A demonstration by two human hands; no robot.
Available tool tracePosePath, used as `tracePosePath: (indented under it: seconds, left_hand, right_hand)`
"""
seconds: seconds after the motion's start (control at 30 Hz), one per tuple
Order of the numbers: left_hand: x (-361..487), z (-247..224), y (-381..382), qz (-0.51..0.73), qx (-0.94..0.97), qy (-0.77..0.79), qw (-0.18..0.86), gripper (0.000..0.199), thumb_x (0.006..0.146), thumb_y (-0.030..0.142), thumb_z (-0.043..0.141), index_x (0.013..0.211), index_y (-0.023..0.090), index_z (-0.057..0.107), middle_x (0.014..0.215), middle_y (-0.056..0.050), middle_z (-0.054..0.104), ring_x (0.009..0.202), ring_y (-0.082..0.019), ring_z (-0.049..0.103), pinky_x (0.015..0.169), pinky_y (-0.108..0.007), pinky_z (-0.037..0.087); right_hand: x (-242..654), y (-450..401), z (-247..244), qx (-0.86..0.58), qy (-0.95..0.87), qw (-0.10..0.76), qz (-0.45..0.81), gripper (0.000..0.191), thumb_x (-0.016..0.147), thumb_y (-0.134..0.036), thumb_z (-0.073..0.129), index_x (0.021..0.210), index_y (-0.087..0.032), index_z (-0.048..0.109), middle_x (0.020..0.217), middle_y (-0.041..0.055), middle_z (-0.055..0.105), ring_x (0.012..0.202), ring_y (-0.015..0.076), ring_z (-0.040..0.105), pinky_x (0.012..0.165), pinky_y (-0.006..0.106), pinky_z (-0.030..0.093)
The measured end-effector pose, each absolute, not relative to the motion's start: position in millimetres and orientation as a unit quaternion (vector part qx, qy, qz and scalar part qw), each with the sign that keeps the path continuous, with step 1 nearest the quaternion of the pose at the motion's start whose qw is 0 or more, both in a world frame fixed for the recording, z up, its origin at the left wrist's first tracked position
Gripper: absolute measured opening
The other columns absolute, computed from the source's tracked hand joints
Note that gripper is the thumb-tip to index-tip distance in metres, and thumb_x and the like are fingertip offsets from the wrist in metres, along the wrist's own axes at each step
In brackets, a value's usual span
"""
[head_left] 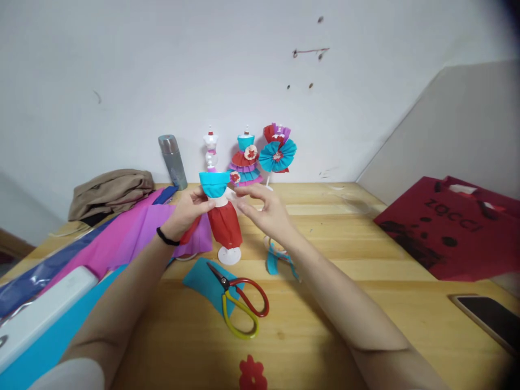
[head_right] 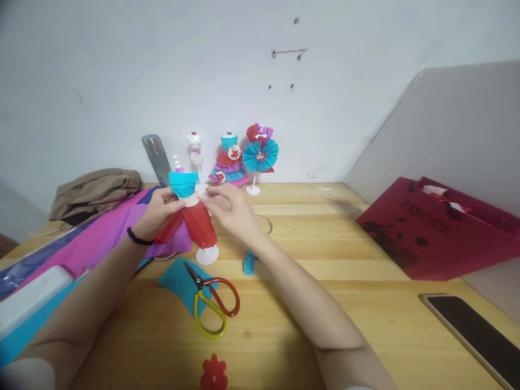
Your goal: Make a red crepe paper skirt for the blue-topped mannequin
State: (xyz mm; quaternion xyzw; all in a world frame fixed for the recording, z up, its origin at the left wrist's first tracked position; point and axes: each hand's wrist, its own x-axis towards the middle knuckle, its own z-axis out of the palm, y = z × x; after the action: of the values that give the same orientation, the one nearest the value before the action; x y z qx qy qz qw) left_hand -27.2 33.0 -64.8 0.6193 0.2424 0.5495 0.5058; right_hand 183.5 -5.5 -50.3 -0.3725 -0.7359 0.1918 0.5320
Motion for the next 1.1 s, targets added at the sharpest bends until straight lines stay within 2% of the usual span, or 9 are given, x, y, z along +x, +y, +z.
tracePosePath:
  seconds: [0.17, 0.3, 0.5, 0.6, 0.7, 0.9, 1.0, 1.1]
  left_hand:
    - [-28, -68, 40, 0.597, 0.516, 0.232, 0.569, 0.027, 0.062, 0.031, 0.089, 0.08, 0.016, 0.076, 0.083, -0.003, 0.077, 0.077, -0.016, 0.068, 0.086, -0.03, 0.053]
    - [-31, -67, 41, 0.599, 0.493, 0.222, 0.591, 0.031, 0.058, 0.032, 0.091, 0.077, 0.015, 0.073, 0.075, -0.002, 0.074, 0.068, -0.014, 0.065, 0.077, -0.028, 0.053]
    - [-39, -65, 34, 0.562, 0.527, 0.219, 0.599, 0.032, 0.058, 0.035, 0.09, 0.075, 0.016, 0.071, 0.069, -0.002, 0.071, 0.064, -0.015, 0.064, 0.07, -0.029, 0.051]
    - [-40, -64, 33, 0.574, 0.532, 0.236, 0.576, 0.026, 0.061, 0.032, 0.089, 0.074, 0.016, 0.072, 0.073, -0.001, 0.073, 0.069, -0.015, 0.065, 0.077, -0.03, 0.051]
    - [-38, -59, 30, 0.576, 0.56, 0.274, 0.529, 0.028, 0.065, 0.032, 0.087, 0.084, 0.016, 0.076, 0.085, -0.003, 0.076, 0.081, -0.017, 0.068, 0.086, -0.032, 0.05]
    - [-37, -45, 22, 0.578, 0.638, 0.313, 0.401, 0.027, 0.069, 0.032, 0.086, 0.09, 0.018, 0.078, 0.094, -0.004, 0.077, 0.088, -0.019, 0.068, 0.087, -0.032, 0.05]
    - [-43, -42, 25, 0.587, 0.628, 0.301, 0.412, 0.031, 0.066, 0.036, 0.088, 0.089, 0.018, 0.079, 0.094, -0.005, 0.078, 0.089, -0.022, 0.069, 0.088, -0.035, 0.052]
    - [-54, -41, 29, 0.605, 0.597, 0.278, 0.448, 0.034, 0.058, 0.039, 0.091, 0.082, 0.018, 0.078, 0.086, -0.005, 0.078, 0.084, -0.023, 0.07, 0.087, -0.037, 0.053]
  right_hand:
    - [196, -5, -42, -0.403, -0.72, 0.52, 0.219, 0.025, 0.08, -0.03, 0.063, 0.098, -0.017, 0.074, 0.101, 0.01, 0.077, 0.095, 0.0239, 0.07, 0.088, 0.042, 0.052]
    - [196, -13, -37, -0.395, -0.752, 0.458, 0.261, 0.02, 0.079, -0.029, 0.063, 0.09, -0.017, 0.074, 0.089, 0.0071, 0.076, 0.078, 0.0195, 0.068, 0.075, 0.036, 0.053]
    - [189, -22, -40, -0.38, -0.795, 0.369, 0.295, 0.017, 0.082, -0.028, 0.058, 0.079, -0.016, 0.068, 0.069, 0.0021, 0.066, 0.063, 0.0148, 0.059, 0.06, 0.028, 0.044]
    - [189, -21, -43, -0.381, -0.812, 0.337, 0.286, 0.017, 0.084, -0.026, 0.055, 0.075, -0.016, 0.067, 0.064, 0.0008, 0.063, 0.061, 0.0139, 0.057, 0.059, 0.027, 0.04]
    - [189, -20, -43, -0.394, -0.825, 0.302, 0.27, 0.017, 0.084, -0.023, 0.055, 0.076, -0.015, 0.067, 0.065, 0.0004, 0.062, 0.059, 0.0125, 0.053, 0.058, 0.026, 0.037]
    - [189, -25, -37, -0.406, -0.853, 0.212, 0.249, 0.014, 0.086, -0.022, 0.06, 0.078, -0.015, 0.069, 0.068, 0.0002, 0.063, 0.059, 0.0111, 0.05, 0.057, 0.024, 0.032]
    - [189, -34, -32, -0.354, -0.886, 0.128, 0.272, 0.012, 0.085, -0.019, 0.062, 0.076, -0.015, 0.069, 0.067, -0.0016, 0.062, 0.06, 0.0099, 0.049, 0.058, 0.023, 0.032]
    - [180, -46, -33, -0.267, -0.917, -0.02, 0.296, 0.012, 0.079, -0.012, 0.066, 0.068, -0.017, 0.067, 0.059, -0.0057, 0.054, 0.055, 0.0077, 0.043, 0.054, 0.022, 0.028]
